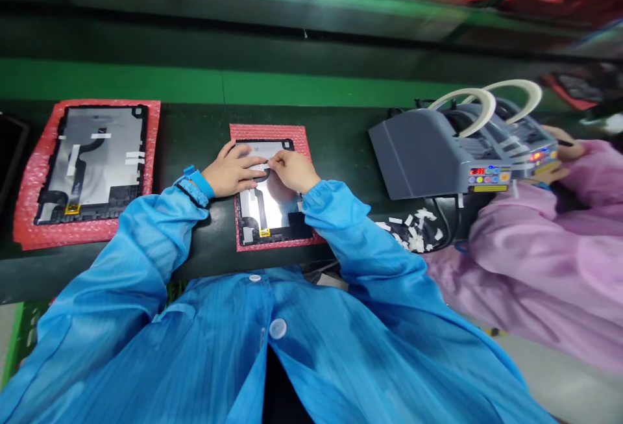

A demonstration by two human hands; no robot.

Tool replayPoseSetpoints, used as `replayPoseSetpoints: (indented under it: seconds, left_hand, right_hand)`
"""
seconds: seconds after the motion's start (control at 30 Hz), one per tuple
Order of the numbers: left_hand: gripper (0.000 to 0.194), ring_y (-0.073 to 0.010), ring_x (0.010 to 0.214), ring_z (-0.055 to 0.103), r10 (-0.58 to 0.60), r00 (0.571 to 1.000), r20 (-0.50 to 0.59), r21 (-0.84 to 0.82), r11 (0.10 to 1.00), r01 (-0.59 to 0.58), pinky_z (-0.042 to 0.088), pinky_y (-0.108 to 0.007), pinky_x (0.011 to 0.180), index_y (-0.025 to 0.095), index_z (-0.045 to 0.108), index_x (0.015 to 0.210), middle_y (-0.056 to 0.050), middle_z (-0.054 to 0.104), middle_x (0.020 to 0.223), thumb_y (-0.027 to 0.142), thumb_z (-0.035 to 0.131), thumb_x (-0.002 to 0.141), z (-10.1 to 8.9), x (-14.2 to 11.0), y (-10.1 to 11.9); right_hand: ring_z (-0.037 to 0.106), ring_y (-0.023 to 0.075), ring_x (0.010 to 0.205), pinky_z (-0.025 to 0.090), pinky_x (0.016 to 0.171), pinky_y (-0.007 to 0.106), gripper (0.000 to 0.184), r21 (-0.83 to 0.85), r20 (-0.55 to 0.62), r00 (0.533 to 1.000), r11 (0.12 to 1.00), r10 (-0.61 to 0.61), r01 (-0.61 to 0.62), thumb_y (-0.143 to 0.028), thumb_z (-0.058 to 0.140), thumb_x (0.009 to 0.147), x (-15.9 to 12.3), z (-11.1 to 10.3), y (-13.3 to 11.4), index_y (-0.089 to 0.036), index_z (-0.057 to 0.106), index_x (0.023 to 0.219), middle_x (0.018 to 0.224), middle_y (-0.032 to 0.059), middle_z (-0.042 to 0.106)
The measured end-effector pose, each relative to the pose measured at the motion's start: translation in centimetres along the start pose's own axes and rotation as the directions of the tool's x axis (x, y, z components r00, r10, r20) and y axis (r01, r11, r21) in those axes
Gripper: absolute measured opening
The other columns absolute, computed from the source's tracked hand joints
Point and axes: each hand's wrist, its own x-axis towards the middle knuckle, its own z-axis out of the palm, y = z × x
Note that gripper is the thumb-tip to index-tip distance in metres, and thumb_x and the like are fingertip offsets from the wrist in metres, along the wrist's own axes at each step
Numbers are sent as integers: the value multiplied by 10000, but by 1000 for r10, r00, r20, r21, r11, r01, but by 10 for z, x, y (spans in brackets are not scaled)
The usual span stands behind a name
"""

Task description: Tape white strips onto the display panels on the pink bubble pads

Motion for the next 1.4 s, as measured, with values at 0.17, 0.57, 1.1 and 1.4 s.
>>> replayPoseSetpoints:
  seconds: [0.17, 0.57, 1.1, 1.4]
  left_hand:
    - [435, -308, 1271, 368, -24, 1000, -17, -21, 1000, 23, 135, -600, 1091, 281, 548, 1284, -45, 565, 1325, 419, 483, 876, 0, 0, 2]
    - [432, -312, 1226, 407, 22, 996, -82, -15, 1000, -23, 174, -598, 1081, 260, 592, 1237, -54, 589, 1298, 435, 473, 861, 2, -1, -4]
    - [590, -347, 965, 568, 167, 958, -233, 72, 985, -154, 423, -551, 850, 583, 232, 1358, 81, 623, 1228, 401, 454, 843, -16, 8, -6]
    - [400, -314, 1045, 556, 70, 982, -176, 44, 997, -63, 390, -515, 935, 439, 564, 1212, 39, 653, 1198, 445, 429, 835, -20, 10, -5]
  right_hand:
    - [621, 224, 842, 419, 711, 301, 227, -38, -18, 1000, 999, 18, -18, -313, 478, 868, 1, 3, -2, -193, 670, 889, 894, 90, 697]
    - [575, 184, 729, 391, 656, 275, 231, 151, -352, 913, 975, 209, -165, -401, 598, 790, -31, -11, 42, -209, 544, 672, 654, 35, 601]
    - [409, 40, 428, 311, 439, 149, 200, 925, -379, 299, 357, 876, 127, -192, 531, 801, -113, -64, 201, -180, 451, 617, 477, -90, 447]
    - [530, 36, 532, 361, 457, 118, 153, 918, -351, 277, 270, 894, 290, -303, 534, 824, -133, -58, 206, -205, 420, 792, 677, -62, 593]
